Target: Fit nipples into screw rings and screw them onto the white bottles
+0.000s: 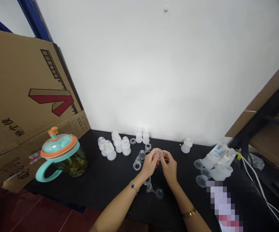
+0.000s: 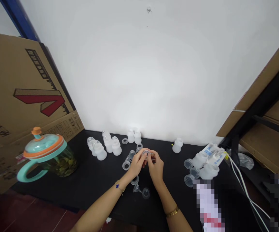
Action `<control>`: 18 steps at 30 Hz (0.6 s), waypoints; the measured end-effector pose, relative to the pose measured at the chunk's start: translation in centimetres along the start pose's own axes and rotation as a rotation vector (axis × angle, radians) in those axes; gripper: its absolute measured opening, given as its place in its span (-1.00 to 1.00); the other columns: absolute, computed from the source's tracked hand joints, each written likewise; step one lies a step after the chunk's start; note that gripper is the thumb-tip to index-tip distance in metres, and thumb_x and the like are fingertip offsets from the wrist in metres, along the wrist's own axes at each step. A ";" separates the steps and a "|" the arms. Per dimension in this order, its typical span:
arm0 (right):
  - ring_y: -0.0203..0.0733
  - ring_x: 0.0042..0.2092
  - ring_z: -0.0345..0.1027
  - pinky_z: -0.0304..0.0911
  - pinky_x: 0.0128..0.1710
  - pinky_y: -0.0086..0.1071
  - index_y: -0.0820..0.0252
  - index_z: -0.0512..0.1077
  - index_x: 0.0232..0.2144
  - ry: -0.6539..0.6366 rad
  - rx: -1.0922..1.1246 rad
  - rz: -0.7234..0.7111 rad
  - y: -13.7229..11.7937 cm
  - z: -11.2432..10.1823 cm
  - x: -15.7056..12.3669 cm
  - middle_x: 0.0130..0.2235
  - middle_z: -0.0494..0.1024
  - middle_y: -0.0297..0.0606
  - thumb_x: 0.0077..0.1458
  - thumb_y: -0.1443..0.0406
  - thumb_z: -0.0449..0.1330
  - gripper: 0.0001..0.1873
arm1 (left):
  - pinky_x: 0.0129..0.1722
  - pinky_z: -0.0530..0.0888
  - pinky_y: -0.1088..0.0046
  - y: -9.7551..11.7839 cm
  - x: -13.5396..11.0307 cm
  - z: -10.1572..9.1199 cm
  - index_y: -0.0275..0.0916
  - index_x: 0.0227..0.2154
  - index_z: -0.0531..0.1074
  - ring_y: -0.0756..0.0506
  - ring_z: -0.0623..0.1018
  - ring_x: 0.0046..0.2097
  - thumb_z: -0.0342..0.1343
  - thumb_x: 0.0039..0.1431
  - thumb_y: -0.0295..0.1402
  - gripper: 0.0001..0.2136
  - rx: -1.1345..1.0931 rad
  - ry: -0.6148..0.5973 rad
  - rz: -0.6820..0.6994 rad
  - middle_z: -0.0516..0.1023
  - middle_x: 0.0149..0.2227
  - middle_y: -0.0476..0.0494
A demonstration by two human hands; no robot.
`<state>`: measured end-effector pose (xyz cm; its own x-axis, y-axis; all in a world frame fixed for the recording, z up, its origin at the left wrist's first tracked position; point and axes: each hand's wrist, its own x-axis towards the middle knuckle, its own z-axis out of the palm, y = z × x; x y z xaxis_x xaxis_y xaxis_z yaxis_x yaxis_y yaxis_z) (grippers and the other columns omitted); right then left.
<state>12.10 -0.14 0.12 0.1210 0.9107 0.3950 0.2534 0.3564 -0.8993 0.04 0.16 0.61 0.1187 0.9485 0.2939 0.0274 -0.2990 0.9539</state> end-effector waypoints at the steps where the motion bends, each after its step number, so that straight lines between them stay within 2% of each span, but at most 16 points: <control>1: -0.17 -0.43 0.48 0.37 -0.42 -0.37 0.18 0.49 -0.18 0.002 0.000 -0.001 -0.1 0.0 0.0 -0.39 0.62 -0.26 0.21 0.07 0.14 -0.67 | -0.57 0.26 0.54 0.0 0.0 0.0 -0.25 -0.06 0.43 0.02 0.31 -0.59 -0.09 0.36 -0.11 -0.64 -0.002 0.001 0.004 0.31 -0.60 0.07; 10: -0.19 -0.47 0.45 0.34 -0.47 -0.39 0.17 0.46 -0.20 -0.008 0.048 0.002 -0.5 0.1 0.0 -0.47 0.57 -0.32 0.22 0.09 0.14 -0.72 | -0.61 0.25 0.53 -0.1 0.2 0.1 -0.30 -0.03 0.46 0.02 0.30 -0.61 -0.06 0.34 -0.07 -0.58 -0.025 0.019 -0.008 0.33 -0.61 0.06; 18: -0.21 -0.48 0.44 0.34 -0.46 -0.40 0.19 0.47 -0.20 0.003 0.053 -0.011 0.0 0.1 0.0 -0.46 0.58 -0.31 0.22 0.09 0.15 -0.70 | -0.61 0.24 0.54 -0.2 0.2 0.1 -0.30 -0.03 0.46 0.03 0.31 -0.60 -0.05 0.34 -0.08 -0.59 -0.046 0.015 -0.008 0.36 -0.60 0.04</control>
<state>12.00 -0.16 0.12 0.1215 0.9061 0.4052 0.2034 0.3768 -0.9037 0.16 0.37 0.44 0.1033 0.9524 0.2868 -0.0169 -0.2867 0.9579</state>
